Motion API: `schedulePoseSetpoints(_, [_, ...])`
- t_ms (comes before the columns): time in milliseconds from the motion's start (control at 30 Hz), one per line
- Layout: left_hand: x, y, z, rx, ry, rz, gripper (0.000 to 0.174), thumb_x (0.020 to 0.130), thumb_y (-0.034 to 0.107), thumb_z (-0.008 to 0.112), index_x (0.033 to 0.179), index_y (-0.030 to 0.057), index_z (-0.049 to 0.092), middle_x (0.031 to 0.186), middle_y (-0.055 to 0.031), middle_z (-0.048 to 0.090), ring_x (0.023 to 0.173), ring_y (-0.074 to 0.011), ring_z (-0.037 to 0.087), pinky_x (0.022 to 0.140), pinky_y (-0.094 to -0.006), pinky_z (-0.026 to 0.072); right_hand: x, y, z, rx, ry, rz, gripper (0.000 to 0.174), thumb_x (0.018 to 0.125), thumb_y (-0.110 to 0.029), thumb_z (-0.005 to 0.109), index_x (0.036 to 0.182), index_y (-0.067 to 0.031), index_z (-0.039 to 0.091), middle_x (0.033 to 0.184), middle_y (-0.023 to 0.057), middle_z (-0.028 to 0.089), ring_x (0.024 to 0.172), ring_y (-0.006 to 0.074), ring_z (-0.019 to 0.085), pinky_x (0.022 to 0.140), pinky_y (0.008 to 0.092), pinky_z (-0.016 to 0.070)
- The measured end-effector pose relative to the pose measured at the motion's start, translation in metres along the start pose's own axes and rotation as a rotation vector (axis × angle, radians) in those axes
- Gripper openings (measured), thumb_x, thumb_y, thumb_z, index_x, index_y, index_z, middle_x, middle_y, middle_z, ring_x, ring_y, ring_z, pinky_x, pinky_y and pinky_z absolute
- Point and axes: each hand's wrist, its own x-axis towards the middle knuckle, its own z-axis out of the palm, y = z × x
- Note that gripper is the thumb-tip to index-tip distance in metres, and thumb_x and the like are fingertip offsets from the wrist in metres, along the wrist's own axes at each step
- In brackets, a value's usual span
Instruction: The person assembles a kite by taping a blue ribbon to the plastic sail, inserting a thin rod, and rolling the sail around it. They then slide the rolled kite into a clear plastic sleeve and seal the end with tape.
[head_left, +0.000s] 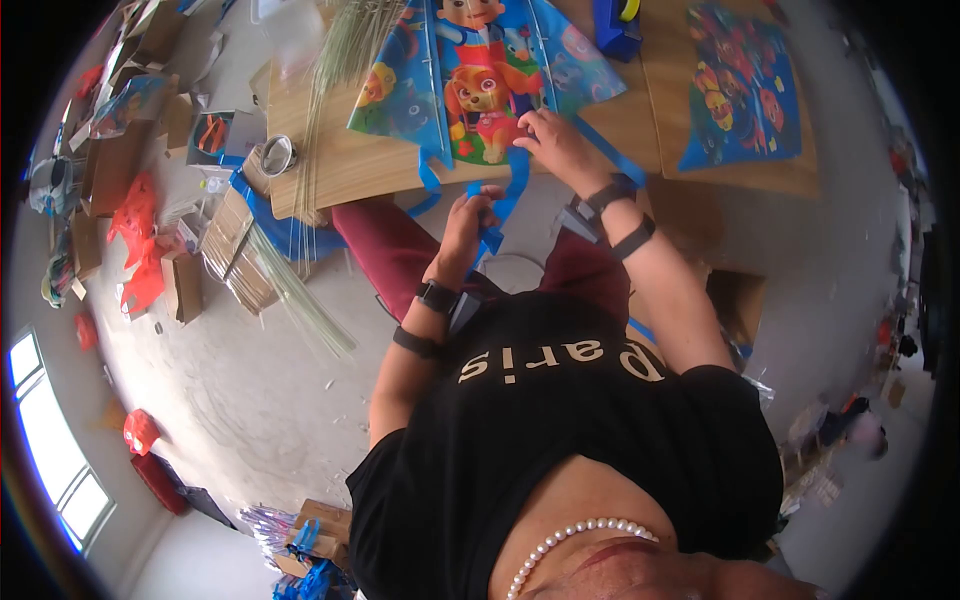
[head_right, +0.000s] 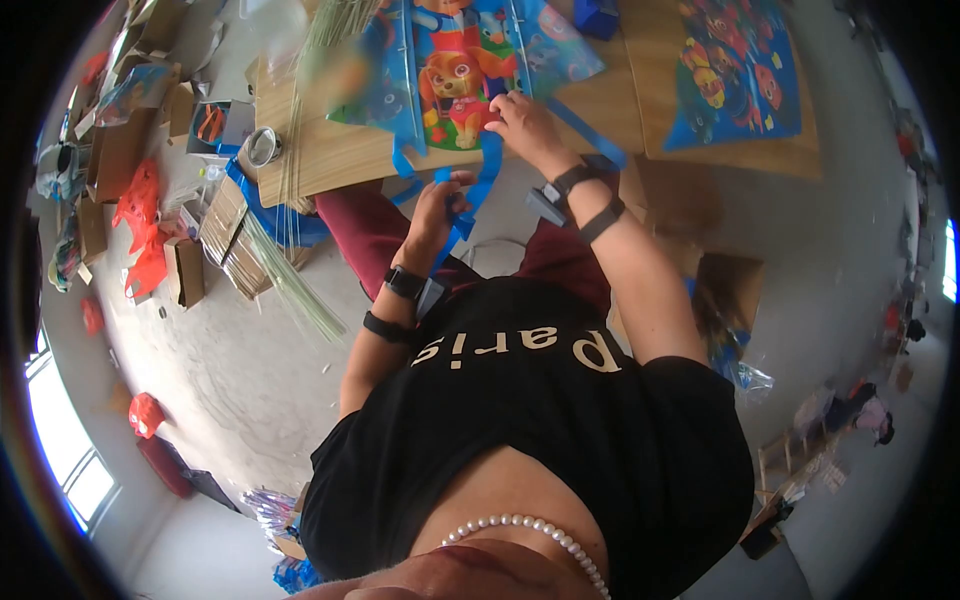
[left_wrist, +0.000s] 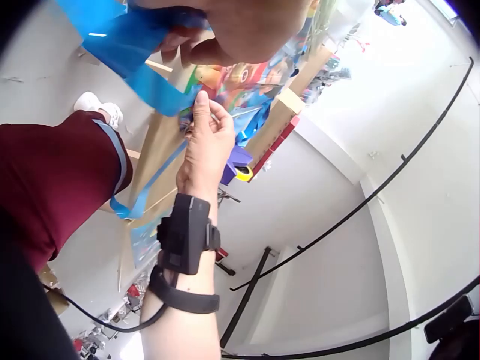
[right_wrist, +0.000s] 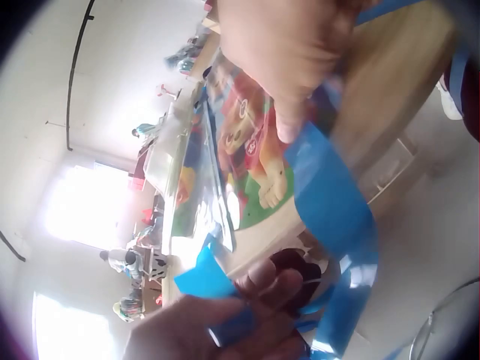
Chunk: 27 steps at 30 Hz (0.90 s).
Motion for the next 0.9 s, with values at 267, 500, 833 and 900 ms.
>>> schedulePoseSetpoints(267, [-0.01,0.039,0.017,0.032,-0.148,-0.01,0.039,0.109,0.026,0.05,0.131,-0.0039,0.063,0.118,-0.0137,0.071,0.086,-0.0168,0.064,0.083,-0.0318,0.0539,-0.015,-0.053,-0.005,0.051,0.085,-0.119,0.016,0.092,-0.016,0.074,0.102,-0.0045,0.067,0.096,0.0094,0.066,0.086,0.0278,0.065,0.075,0.0394,0.0521])
schedulePoseSetpoints(500, [0.012,0.031,0.011,0.092,-0.235,-0.117,0.036,0.108,0.031,0.055,0.12,-0.0014,0.066,0.108,-0.0131,0.075,0.084,-0.0185,0.072,0.077,-0.0299,0.0574,-0.013,-0.063,-0.006,0.53,-0.356,0.287,0.021,0.094,-0.02,0.074,0.103,-0.0016,0.069,0.097,0.0101,0.07,0.08,0.0175,0.064,0.072,0.0344,0.0513])
schedulePoseSetpoints(833, [0.017,0.0,-0.003,0.072,-0.022,-0.067,0.033,0.107,0.033,0.06,0.109,0.0015,0.069,0.098,-0.0076,0.072,0.083,-0.0142,0.069,0.077,-0.0287,0.0563,-0.004,-0.044,0.024,0.16,-0.057,0.05,0.017,0.088,-0.019,0.076,0.093,-0.0052,0.067,0.087,0.0114,0.066,0.086,0.0328,0.065,0.077,0.0447,0.051])
schedulePoseSetpoints(900, [0.019,-0.003,-0.003,0.079,0.003,-0.073,0.032,0.106,0.033,0.061,0.106,0.0025,0.07,0.097,-0.0062,0.071,0.082,-0.0133,0.068,0.075,-0.0279,0.0555,-0.003,-0.041,0.029,0.11,-0.023,0.011,0.017,0.087,-0.019,0.076,0.092,-0.0061,0.067,0.089,0.0108,0.065,0.089,0.0331,0.064,0.079,0.0454,0.051])
